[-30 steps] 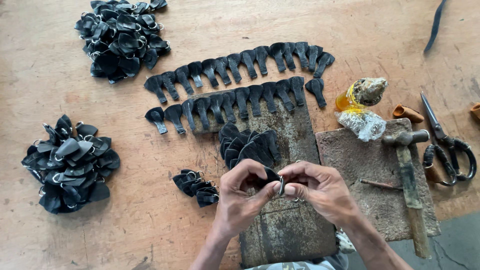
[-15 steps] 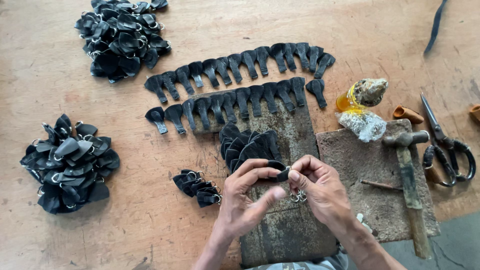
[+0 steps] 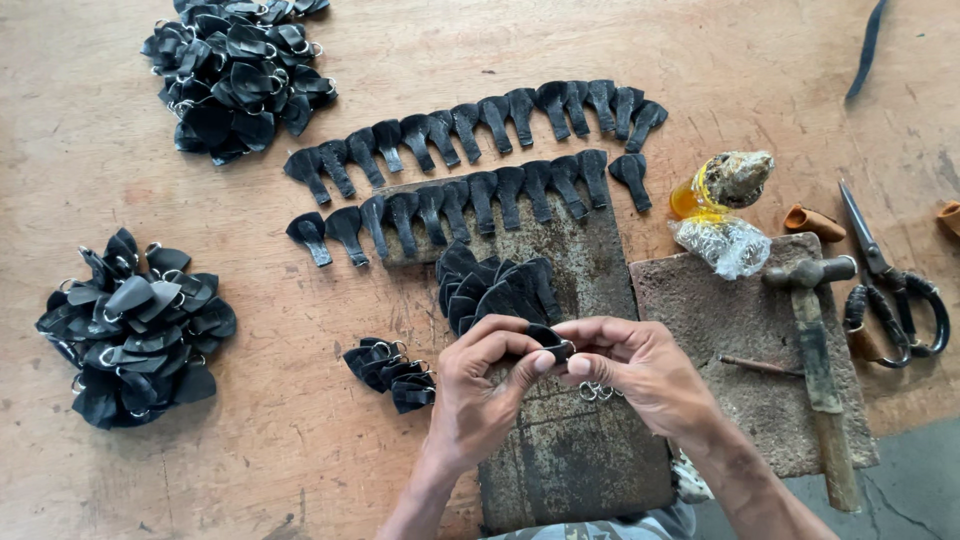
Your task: The person picks up black rubber pieces and small metal rings from the workbench and joins them together by hand, pressing and folding the rubber around the ring, then places the finished piece onto a growing pile on the bench.
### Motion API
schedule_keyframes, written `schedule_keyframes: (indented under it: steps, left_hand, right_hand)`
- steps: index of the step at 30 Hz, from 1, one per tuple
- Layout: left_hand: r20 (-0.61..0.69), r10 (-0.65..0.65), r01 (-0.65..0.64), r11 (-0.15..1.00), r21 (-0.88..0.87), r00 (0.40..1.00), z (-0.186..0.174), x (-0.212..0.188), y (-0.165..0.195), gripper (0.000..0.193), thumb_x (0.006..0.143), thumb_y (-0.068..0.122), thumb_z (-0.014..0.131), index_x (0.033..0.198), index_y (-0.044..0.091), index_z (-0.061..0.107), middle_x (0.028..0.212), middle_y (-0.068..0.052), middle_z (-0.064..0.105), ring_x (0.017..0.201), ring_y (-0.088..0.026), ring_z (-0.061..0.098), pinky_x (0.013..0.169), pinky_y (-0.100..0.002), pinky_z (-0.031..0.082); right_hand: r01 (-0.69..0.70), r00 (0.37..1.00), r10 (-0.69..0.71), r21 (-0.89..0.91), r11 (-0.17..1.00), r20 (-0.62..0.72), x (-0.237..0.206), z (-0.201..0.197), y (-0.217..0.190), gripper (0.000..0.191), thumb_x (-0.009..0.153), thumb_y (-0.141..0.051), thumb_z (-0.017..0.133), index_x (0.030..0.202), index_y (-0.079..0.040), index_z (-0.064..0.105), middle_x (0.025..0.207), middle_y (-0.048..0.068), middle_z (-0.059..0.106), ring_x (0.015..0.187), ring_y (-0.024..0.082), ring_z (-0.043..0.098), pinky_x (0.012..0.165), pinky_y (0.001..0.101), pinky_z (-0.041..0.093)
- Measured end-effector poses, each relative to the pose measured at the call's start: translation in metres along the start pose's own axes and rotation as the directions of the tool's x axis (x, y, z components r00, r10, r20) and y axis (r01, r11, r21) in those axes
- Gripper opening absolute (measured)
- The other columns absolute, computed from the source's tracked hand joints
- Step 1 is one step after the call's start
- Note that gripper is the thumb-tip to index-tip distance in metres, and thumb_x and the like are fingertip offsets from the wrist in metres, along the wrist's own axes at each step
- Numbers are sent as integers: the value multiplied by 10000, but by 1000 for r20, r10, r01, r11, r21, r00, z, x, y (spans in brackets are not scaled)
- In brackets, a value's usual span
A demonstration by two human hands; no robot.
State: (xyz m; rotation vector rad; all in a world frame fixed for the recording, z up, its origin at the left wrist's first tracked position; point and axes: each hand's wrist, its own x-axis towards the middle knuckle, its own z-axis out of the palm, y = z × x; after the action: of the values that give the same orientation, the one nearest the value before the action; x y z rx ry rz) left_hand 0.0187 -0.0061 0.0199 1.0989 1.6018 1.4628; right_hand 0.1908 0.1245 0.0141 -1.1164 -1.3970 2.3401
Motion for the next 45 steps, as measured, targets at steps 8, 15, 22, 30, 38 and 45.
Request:
schedule_keyframes:
  steps: [8, 15, 22, 30, 38, 45]
  left_hand:
    - [37, -113, 116, 989, -96, 993, -2, -1, 2, 184, 890, 185, 797, 910, 3, 777, 1031, -60, 720, 834, -95, 674, 681, -228, 562]
    - [66, -226, 233, 964, -128, 972, -1, 0, -5, 165, 880, 155, 785, 914, -6, 780, 1051, -53, 710, 730, -70, 588, 601, -221, 494]
    - [86, -270, 283, 888, -362, 959, -4, -1, -14, 151, 940, 89, 735, 1029, 1, 651, 1008, -100, 718, 877, -109, 700, 771, -253, 628]
    - [88, -296, 298, 807, -510, 951, -2, 3, -19, 287, 930, 25, 698, 1181, 14, 558, 949, -120, 710, 873, -144, 717, 772, -322, 681]
    - [84, -305, 303, 800, -517, 949, -3, 4, -25, 258, 924, 4, 692, 1138, 15, 547, 945, -131, 708, 869, -155, 726, 770, -321, 688]
    - [90, -301, 304, 810, -501, 950, -3, 4, -27, 252, 930, 3, 681, 1137, 15, 538, 941, -130, 699, 864, -155, 729, 767, -317, 694]
  right_hand:
    - [48, 995, -52, -50, 998, -89, 3, -2, 12, 327, 822, -74, 775, 1119, 59, 746, 865, 160, 790, 736, 188, 761, 668, 299, 657]
    - [67, 990, -83, -142, 988, -114, 8, 0, 16, 311, 854, -102, 747, 1131, 40, 737, 870, 127, 783, 705, 163, 739, 627, 288, 646]
    - [91, 991, -104, -135, 987, -86, 8, 1, 14, 300, 867, -92, 743, 1134, 45, 728, 875, 110, 768, 699, 137, 707, 615, 269, 619]
    - [110, 990, -125, -183, 977, -71, 5, 5, 11, 300, 888, -87, 725, 1153, 53, 719, 897, 110, 763, 699, 129, 702, 617, 267, 619]
    - [143, 988, -152, -202, 969, -32, 5, 5, 10, 288, 910, -81, 707, 1165, 55, 713, 919, 107, 751, 729, 129, 699, 651, 264, 614]
    - [104, 990, -125, -265, 959, -64, 6, 5, 11, 278, 907, -85, 703, 1149, 49, 723, 872, 104, 763, 696, 135, 712, 632, 267, 624]
